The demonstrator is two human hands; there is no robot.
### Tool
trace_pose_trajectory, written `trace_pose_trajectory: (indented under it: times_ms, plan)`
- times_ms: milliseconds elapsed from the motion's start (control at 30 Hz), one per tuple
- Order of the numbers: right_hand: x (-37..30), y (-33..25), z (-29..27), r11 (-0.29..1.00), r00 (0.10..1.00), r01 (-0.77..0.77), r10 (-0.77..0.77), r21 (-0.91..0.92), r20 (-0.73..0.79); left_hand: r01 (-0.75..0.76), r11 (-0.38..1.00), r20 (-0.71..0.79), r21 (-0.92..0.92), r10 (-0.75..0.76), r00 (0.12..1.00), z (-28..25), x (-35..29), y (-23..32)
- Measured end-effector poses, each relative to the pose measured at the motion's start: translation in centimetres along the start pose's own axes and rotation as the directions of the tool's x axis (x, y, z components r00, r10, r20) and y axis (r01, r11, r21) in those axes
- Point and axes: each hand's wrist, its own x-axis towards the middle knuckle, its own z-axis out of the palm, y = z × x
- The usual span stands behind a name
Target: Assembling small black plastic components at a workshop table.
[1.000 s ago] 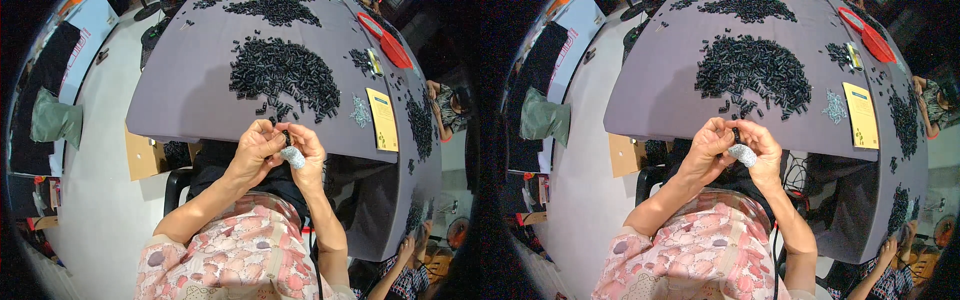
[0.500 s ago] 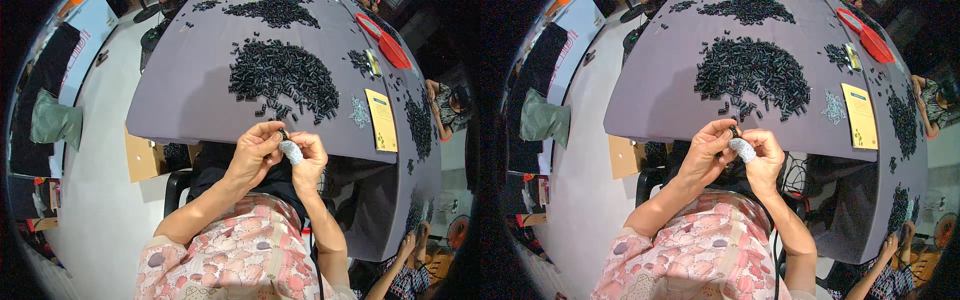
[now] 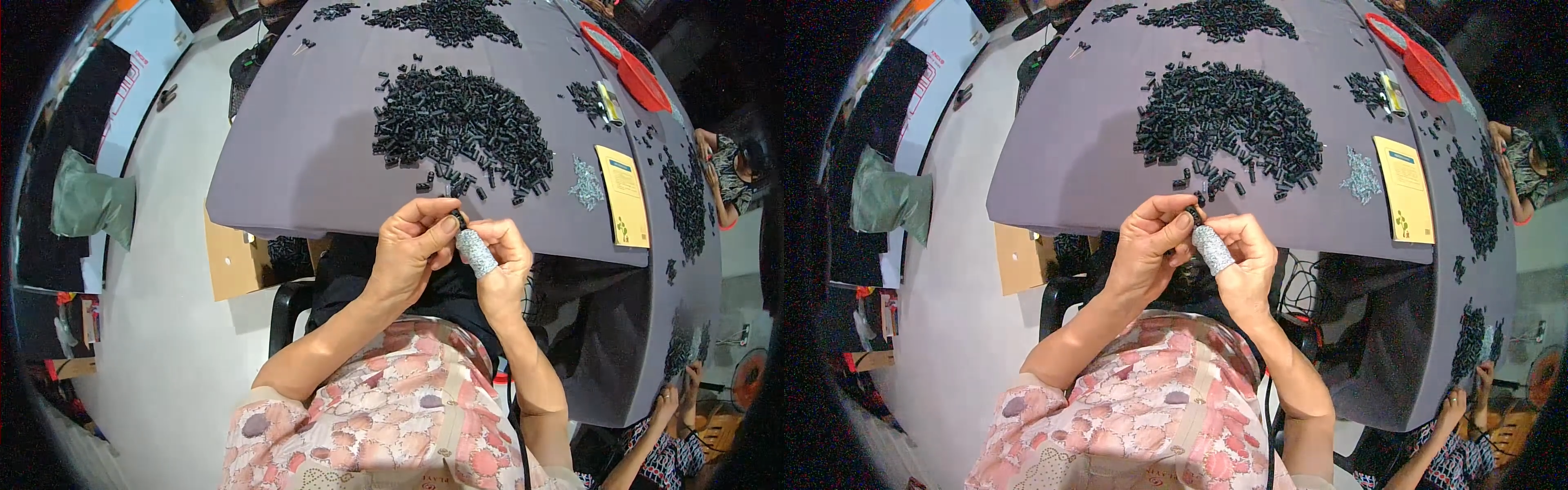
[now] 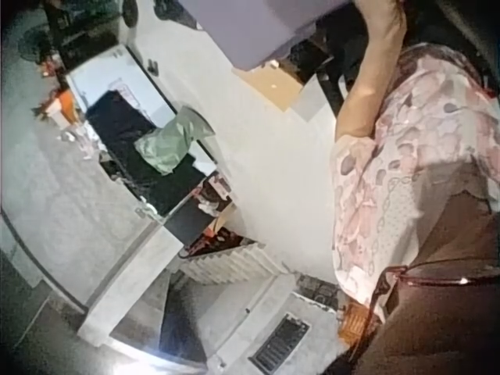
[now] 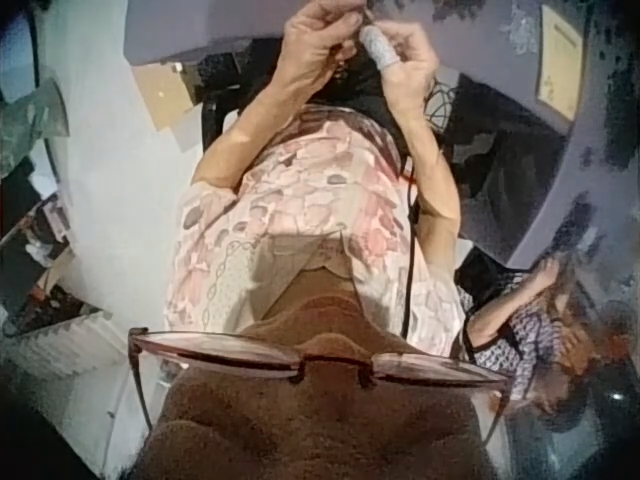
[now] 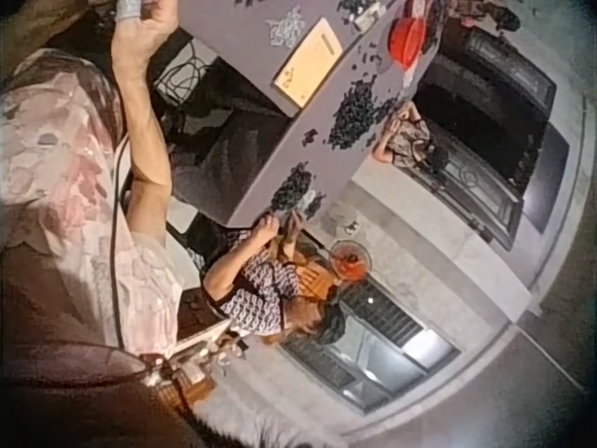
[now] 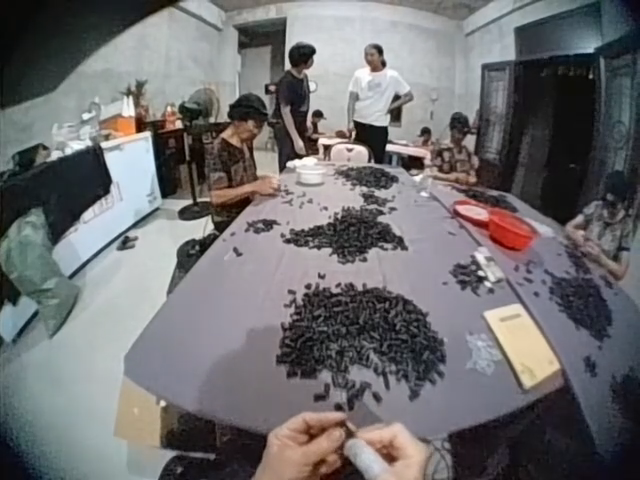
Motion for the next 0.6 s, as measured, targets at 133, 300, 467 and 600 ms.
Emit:
trace_pose_trajectory:
  times_ms: [133,300,467,600]
  plan:
    - [0.1,0.0,-0.1,0.996,0.999,-0.036,0.035,-0.084,-0.012,-0.024,0.999,-0.027,0.044,0.025,0.999,0.0,0.1,-0.2]
    - [0.1,-0.2,0.4,0.994,0.998,0.033,-0.038,-0.106,-0.047,-0.031,0.998,-0.032,0.062,0.033,0.999,-0.2,0.1,-0.5]
    - [0.3,-0.8,-0.1,0.837,0.949,0.303,-0.309,-0.457,0.063,-0.045,0.997,-0.014,0.067,0.046,0.999,0.0,-0.1,-0.5]
    - [0.3,-1.1,-0.2,0.785,0.942,0.327,-0.317,-0.527,0.112,-0.128,0.98,0.015,0.156,0.127,0.992,-0.4,-0.1,-0.8]
